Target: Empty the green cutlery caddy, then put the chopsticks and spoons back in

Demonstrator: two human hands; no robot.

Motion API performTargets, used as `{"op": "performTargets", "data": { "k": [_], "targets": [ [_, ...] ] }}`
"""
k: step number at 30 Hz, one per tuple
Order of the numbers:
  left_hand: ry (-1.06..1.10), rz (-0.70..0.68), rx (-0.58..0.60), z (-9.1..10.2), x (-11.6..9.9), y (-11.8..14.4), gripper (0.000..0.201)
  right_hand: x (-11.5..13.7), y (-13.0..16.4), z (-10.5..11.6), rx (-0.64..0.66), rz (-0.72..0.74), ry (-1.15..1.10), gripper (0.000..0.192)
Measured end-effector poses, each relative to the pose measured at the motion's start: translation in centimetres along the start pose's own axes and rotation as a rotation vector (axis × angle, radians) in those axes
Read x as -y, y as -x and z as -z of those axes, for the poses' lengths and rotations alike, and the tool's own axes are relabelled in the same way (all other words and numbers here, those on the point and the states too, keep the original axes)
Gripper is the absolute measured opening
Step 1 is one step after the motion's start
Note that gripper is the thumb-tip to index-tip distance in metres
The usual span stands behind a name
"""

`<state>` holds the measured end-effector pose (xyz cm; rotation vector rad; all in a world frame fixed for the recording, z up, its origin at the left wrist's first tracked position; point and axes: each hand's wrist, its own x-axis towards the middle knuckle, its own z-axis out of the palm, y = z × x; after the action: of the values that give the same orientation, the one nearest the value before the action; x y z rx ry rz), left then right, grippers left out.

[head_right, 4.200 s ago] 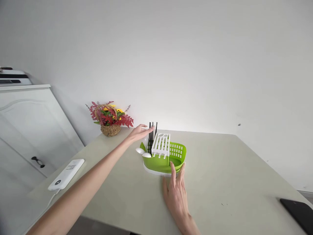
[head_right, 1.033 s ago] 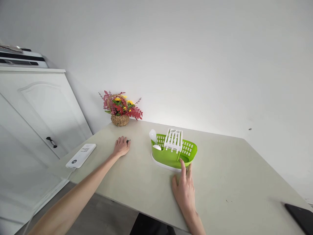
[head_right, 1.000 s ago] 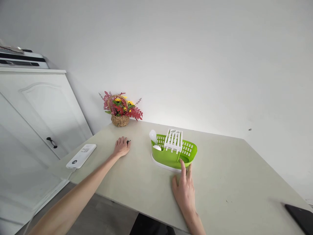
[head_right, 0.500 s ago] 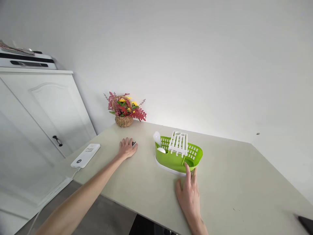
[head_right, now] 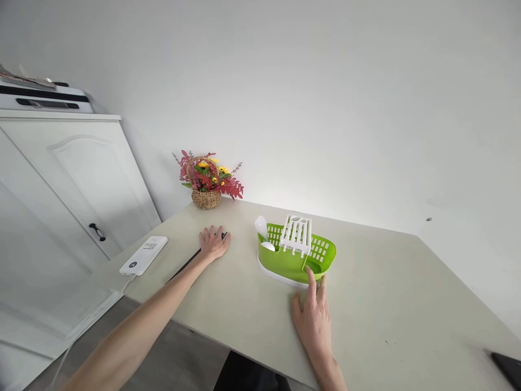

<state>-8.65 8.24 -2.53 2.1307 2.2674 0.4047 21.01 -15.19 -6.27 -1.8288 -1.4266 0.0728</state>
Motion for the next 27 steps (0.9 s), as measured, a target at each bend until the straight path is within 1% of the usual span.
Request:
{"op": "performTargets", "data": {
  "k": [3, 5, 6, 9, 11, 12, 15, 18, 21, 23, 25, 27],
  "targets": [
    [0.034, -0.044, -0.078, 1.3, -0.4, 0.2, 0.067, -0.2, 0.0, -0.2, -0.013, 0.010, 0.001, 0.071],
    [0.093, -0.129, -0.145, 2.7, -1.3, 0.1, 0.060, -0.2, 0.0, -0.3, -0.009, 0.001, 0.006, 0.070],
    [0.145, -0.193, -0.180, 3.6, -2.0, 0.1, 0.055, -0.2, 0.0, -0.3, -0.006, -0.006, 0.009, 0.070],
    [0.397, -0.434, -0.278, 6.9, -4.9, 0.5, 0.040, -0.1, 0.0, -0.3, 0.000, -0.016, 0.008, 0.071],
    [0.581, -0.591, -0.310, 9.1, -7.3, 1.3, 0.036, 0.0, 0.0, -0.2, 0.002, -0.015, 0.001, 0.071],
    [0.646, -0.646, -0.313, 10.0, -8.5, 1.7, 0.037, 0.0, 0.0, -0.2, 0.003, -0.014, -0.001, 0.071],
    [0.696, -0.764, -0.290, 11.9, -11.4, 3.0, 0.040, 0.1, 0.0, -0.2, -0.001, -0.010, -0.008, 0.070],
    [0.652, -0.833, -0.207, 12.3, -12.9, 3.5, 0.044, 0.2, 0.0, -0.1, 0.002, -0.018, -0.012, 0.069],
    [0.607, -0.833, -0.048, 11.9, -13.2, 3.2, 0.054, 0.5, 0.0, 0.1, 0.014, -0.034, -0.010, 0.067],
    [0.593, -0.814, 0.014, 11.7, -13.1, 3.0, 0.060, 0.7, -0.1, 0.3, 0.018, -0.031, -0.010, 0.066],
    [0.590, -0.804, 0.005, 11.6, -12.9, 3.0, 0.062, 0.9, -0.1, 0.5, 0.019, -0.028, -0.015, 0.066],
    [0.580, -0.815, -0.033, 11.7, -12.7, 3.3, 0.062, 1.1, -0.1, 0.7, 0.017, -0.034, -0.025, 0.065]
  ]
}}
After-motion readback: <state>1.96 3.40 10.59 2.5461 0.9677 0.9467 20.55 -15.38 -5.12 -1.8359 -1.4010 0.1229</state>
